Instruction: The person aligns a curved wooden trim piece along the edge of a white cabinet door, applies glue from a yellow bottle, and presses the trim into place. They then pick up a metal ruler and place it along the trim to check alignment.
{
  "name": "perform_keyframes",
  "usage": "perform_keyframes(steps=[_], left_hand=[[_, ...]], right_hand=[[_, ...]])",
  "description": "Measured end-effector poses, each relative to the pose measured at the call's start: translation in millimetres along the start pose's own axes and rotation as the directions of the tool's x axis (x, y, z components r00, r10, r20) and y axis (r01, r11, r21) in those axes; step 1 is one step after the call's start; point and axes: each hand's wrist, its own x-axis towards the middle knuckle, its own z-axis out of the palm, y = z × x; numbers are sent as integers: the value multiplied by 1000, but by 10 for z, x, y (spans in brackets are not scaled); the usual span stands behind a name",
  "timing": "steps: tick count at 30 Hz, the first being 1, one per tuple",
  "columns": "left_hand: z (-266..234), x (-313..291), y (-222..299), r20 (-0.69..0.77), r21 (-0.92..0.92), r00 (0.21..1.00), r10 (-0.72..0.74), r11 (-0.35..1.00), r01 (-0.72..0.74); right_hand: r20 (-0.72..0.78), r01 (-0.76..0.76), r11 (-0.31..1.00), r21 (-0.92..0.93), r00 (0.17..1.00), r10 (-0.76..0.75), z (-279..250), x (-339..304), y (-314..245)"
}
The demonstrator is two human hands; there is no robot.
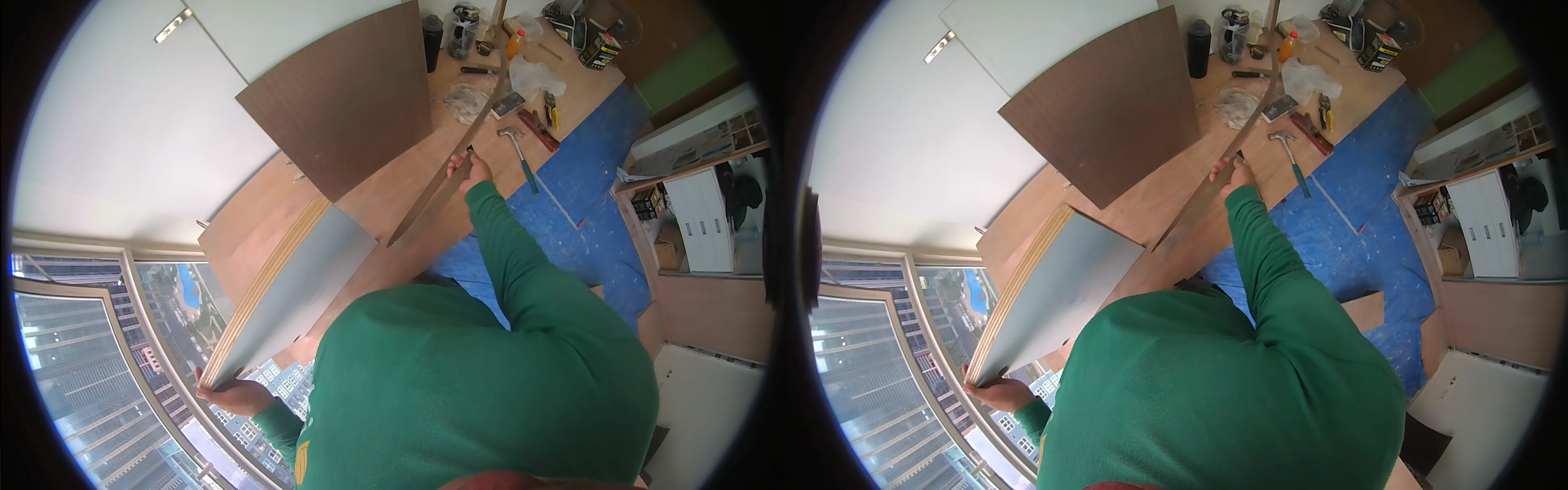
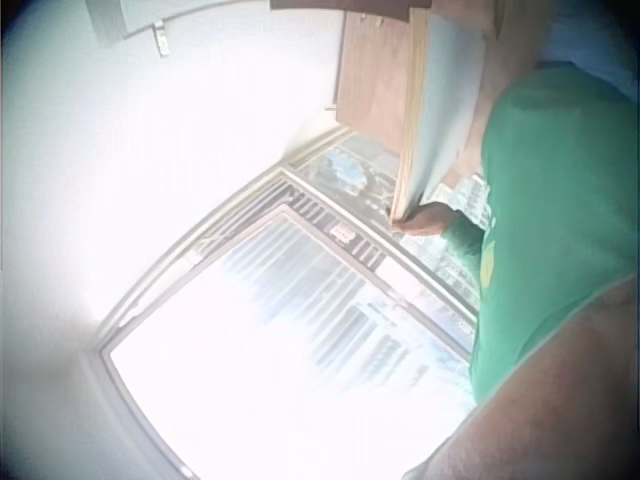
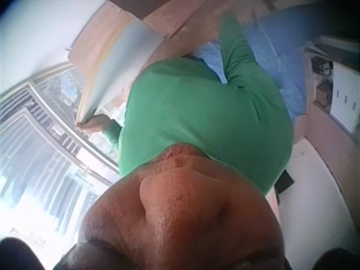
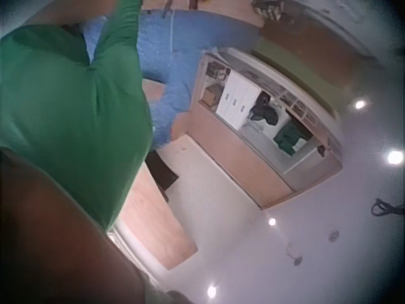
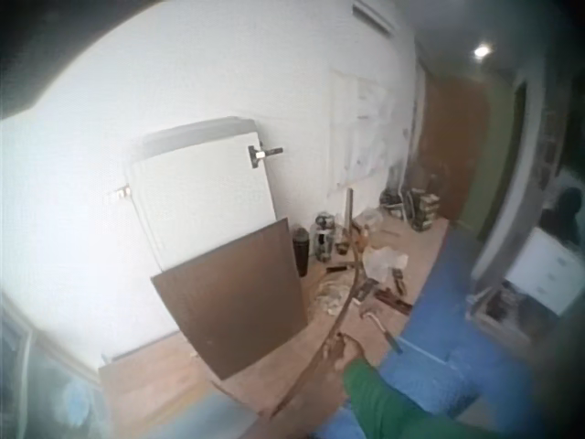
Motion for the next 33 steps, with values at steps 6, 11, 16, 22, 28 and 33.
perform_keyframes(steps=[6,11,16,22,28,33], left_hand=[[110,-56,-57,-102,88,994,43,996,-34],[77,4,-154,-183,53,982,35,998,-26],[104,21,-178,-233,30,972,19,999,-12],[147,43,-169,-255,76,966,48,997,-29],[163,57,-172,-254,114,963,85,992,-58],[196,36,-151,-270,176,958,93,983,-46]], right_hand=[[-95,8,999,-45,995,-12,84,154,328],[-76,-86,977,-193,994,72,167,415,73],[-72,-147,927,-345,989,130,308,537,-99],[-28,-100,811,-576,994,102,305,575,-96],[-7,-13,624,-782,1000,13,124,491,-50],[22,56,556,-829,997,-68,-258,495,-38]])
